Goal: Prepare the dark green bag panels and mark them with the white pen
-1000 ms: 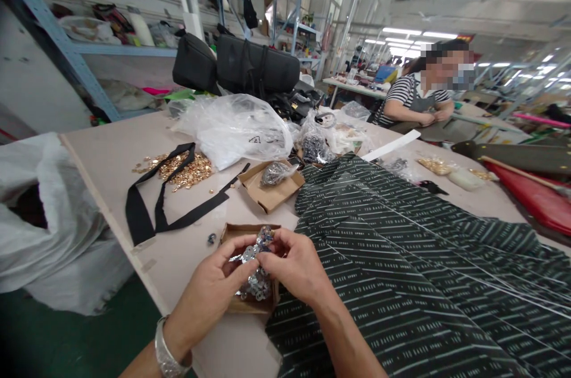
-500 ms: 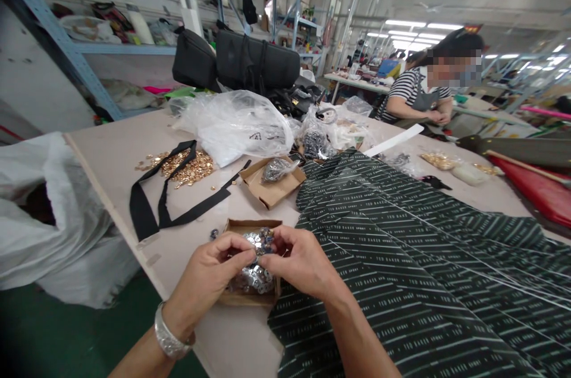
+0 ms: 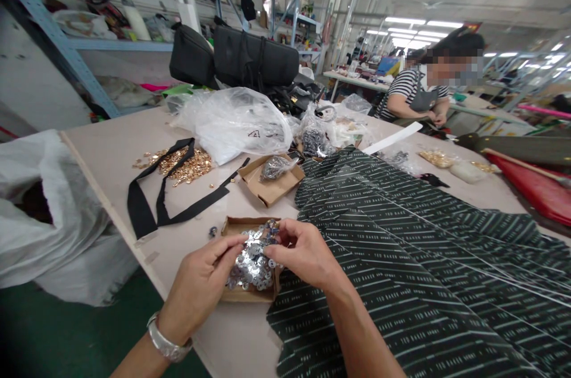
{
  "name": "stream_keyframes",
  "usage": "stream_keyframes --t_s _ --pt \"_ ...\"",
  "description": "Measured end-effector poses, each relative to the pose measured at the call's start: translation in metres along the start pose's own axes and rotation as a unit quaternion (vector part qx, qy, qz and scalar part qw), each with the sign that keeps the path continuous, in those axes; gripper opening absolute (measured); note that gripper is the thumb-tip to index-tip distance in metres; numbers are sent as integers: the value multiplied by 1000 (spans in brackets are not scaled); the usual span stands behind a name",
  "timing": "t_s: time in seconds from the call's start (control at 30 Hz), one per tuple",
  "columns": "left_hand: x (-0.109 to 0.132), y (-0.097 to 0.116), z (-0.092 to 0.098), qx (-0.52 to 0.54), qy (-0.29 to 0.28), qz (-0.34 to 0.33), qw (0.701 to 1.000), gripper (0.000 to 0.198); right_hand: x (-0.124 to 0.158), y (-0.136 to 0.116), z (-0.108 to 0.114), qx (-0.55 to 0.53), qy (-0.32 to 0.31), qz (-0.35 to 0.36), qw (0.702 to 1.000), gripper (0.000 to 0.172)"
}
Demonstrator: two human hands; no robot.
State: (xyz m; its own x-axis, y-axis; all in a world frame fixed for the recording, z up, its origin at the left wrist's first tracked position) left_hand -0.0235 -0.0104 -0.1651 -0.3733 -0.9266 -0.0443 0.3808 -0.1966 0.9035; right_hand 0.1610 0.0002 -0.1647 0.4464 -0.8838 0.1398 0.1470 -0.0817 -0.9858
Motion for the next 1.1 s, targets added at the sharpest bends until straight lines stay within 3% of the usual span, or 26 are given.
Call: stream_keyframes --t_s 0.07,0.13,0.27,0.43,0.63,0.8,0.93,1.1 --pt "2 6 -2 -63 -16 -26 998 26 0 0 1 6 4 0 1000 15" --pt "2 8 -3 -61 -22 -22 998 26 -1 -1 1 10 4 1 1000 14" --pt "-2 6 -11 -11 -50 -7 999 18 -1 -4 -3 16 -2 6 1000 12" --pt "-4 5 -12 37 -33 -3 999 8 0 -7 -5 17 -5 9 1000 11" --pt "-2 6 -13 174 -15 21 984 15 -1 -2 1 1 6 17 1000 16" --pt "1 2 -12 200 -12 33 979 19 -1 0 4 -12 6 15 1000 17" --pt "5 -4 -4 168 4 37 985 20 0 -2 5 10 14 12 1000 14" --pt "8 4 3 -38 -3 -9 999 16 0 -1 6 11 11 9 1000 14"
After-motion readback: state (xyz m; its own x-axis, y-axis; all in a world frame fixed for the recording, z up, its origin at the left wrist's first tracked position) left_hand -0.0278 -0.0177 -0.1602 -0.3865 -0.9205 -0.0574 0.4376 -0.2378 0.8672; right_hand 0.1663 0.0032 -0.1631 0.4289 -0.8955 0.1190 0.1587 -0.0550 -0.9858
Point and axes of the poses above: each hand's wrist, its own x-axis away from the middle knuckle, its own z-axis out of the back of the hand, y = z × x, the point moved 5 cm from there along -x, towards the middle knuckle, and after that the axes turned 14 degrees about -y, right-handed, at the moved point
